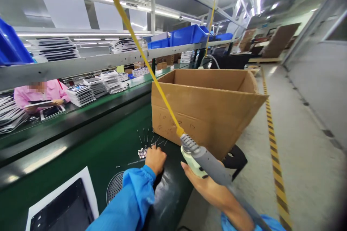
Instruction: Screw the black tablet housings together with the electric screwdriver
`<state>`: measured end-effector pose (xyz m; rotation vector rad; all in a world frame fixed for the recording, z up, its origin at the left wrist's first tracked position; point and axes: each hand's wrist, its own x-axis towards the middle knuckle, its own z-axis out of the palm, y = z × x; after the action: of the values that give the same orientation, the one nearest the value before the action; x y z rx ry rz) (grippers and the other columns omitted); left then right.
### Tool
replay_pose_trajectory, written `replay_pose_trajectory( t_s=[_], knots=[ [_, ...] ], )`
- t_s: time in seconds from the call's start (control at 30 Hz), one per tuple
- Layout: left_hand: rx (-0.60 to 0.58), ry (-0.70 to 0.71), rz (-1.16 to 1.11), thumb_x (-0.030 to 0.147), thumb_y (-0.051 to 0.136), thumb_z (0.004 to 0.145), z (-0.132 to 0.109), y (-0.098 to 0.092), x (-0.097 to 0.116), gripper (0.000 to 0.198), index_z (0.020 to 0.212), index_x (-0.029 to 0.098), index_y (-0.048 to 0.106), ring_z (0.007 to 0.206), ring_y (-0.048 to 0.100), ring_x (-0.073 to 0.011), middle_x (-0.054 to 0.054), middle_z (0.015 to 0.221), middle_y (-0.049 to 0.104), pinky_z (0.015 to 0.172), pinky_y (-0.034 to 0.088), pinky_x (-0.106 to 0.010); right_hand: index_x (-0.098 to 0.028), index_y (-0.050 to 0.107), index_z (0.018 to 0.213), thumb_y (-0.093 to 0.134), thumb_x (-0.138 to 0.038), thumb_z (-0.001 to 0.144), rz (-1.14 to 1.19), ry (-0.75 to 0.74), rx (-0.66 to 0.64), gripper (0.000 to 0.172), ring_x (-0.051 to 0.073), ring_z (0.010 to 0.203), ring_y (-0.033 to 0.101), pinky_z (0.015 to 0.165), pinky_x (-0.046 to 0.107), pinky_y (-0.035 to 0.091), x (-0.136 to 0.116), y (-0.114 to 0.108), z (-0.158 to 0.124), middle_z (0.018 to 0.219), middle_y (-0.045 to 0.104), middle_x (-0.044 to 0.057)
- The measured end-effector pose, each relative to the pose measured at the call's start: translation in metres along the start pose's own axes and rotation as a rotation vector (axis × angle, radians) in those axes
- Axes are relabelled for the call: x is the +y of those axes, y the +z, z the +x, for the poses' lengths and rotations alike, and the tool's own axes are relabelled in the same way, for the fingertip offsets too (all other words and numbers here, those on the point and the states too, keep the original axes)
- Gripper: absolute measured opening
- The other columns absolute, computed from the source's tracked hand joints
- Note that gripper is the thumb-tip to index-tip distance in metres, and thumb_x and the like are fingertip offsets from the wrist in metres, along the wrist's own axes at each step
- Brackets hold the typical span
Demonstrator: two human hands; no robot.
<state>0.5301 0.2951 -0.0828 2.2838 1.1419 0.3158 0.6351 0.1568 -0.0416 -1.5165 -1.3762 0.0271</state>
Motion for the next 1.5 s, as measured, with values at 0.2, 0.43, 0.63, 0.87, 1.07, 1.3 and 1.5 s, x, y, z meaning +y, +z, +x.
replay_pose_trajectory(
  t_s=[0.2, 0.43, 0.63, 0.87, 1.07, 1.3, 1.5],
  knots=[
    [0.094, -0.144, -0.264, 0.015, 0.055, 0.077, -0.007, -0.043, -0.005, 0.016, 0.084, 0.009, 0.069, 0.086, 0.063, -0.0202, -0.01, 0.084, 0.067, 0.084, 0.048, -0.036, -0.016, 0.069, 0.111, 0.053, -0.03, 0.082, -0.025, -0.019, -0.037, 0.036, 0.018, 0.057, 0.063, 0.056, 0.024, 0.053, -0.001, -0.007, 0.005, 0.079, 0.069, 0.004],
    [0.145, -0.291, -0.719, 0.024, 0.044, 0.079, -0.066, -0.121, -0.037, 0.021, 0.086, 0.009, 0.056, 0.078, 0.068, -0.0146, -0.013, 0.094, 0.068, 0.072, 0.056, -0.026, -0.016, 0.07, 0.101, 0.056, -0.033, 0.08, 0.018, -0.05, -0.053, 0.031, 0.016, 0.044, 0.056, 0.044, 0.021, 0.047, -0.011, 0.012, 0.015, 0.057, 0.061, 0.0],
    [0.329, -0.505, -0.596, 0.023, 0.042, 0.081, -0.136, -0.179, -0.092, 0.012, 0.084, 0.012, 0.046, 0.066, 0.068, -0.0161, -0.013, 0.088, 0.068, 0.06, 0.054, -0.026, -0.019, 0.06, 0.057, 0.061, -0.042, 0.07, 0.213, 0.025, -0.068, 0.026, 0.017, 0.039, 0.053, 0.036, 0.022, 0.042, -0.047, 0.06, 0.014, 0.048, 0.056, 0.002],
    [0.514, -0.563, 0.136, 0.009, 0.054, 0.076, -0.225, -0.201, -0.136, 0.018, 0.092, 0.012, 0.062, 0.084, 0.062, -0.0196, -0.007, 0.085, 0.066, 0.082, 0.046, -0.033, -0.011, 0.068, 0.086, 0.065, -0.05, 0.061, 0.558, 0.297, -0.438, 0.045, 0.017, 0.038, 0.05, 0.038, 0.026, 0.043, -0.1, 0.133, 0.001, 0.047, 0.054, 0.002],
    [0.253, -0.534, 0.366, 0.012, 0.045, 0.088, -0.285, -0.145, -0.149, 0.029, 0.102, 0.016, 0.07, 0.1, 0.056, -0.028, -0.012, 0.104, 0.066, 0.092, 0.039, -0.047, -0.01, 0.062, 0.083, 0.062, -0.042, 0.06, 0.743, 0.344, -0.675, 0.04, 0.014, 0.043, 0.05, 0.047, 0.026, 0.045, -0.144, 0.174, -0.014, 0.047, 0.051, 0.0],
    [0.117, -0.511, 0.226, 0.02, 0.056, 0.087, -0.319, -0.113, -0.161, 0.027, 0.112, 0.018, 0.068, 0.097, 0.06, -0.0162, -0.006, 0.106, 0.066, 0.089, 0.046, -0.027, -0.01, 0.059, 0.093, 0.063, -0.037, 0.059, 0.862, 0.426, -0.835, 0.044, 0.015, 0.042, 0.053, 0.045, 0.024, 0.045, -0.157, 0.18, -0.025, 0.051, 0.056, 0.0],
    [0.192, -0.564, 0.202, 0.013, 0.061, 0.08, -0.313, -0.117, -0.17, 0.019, 0.095, 0.017, 0.072, 0.086, 0.063, -0.0165, -0.005, 0.091, 0.067, 0.079, 0.046, -0.026, -0.008, 0.059, 0.088, 0.066, -0.039, 0.058, 0.834, 0.457, -0.75, 0.043, 0.014, 0.041, 0.052, 0.044, 0.023, 0.044, -0.155, 0.18, -0.024, 0.046, 0.053, -0.001]
  ],
)
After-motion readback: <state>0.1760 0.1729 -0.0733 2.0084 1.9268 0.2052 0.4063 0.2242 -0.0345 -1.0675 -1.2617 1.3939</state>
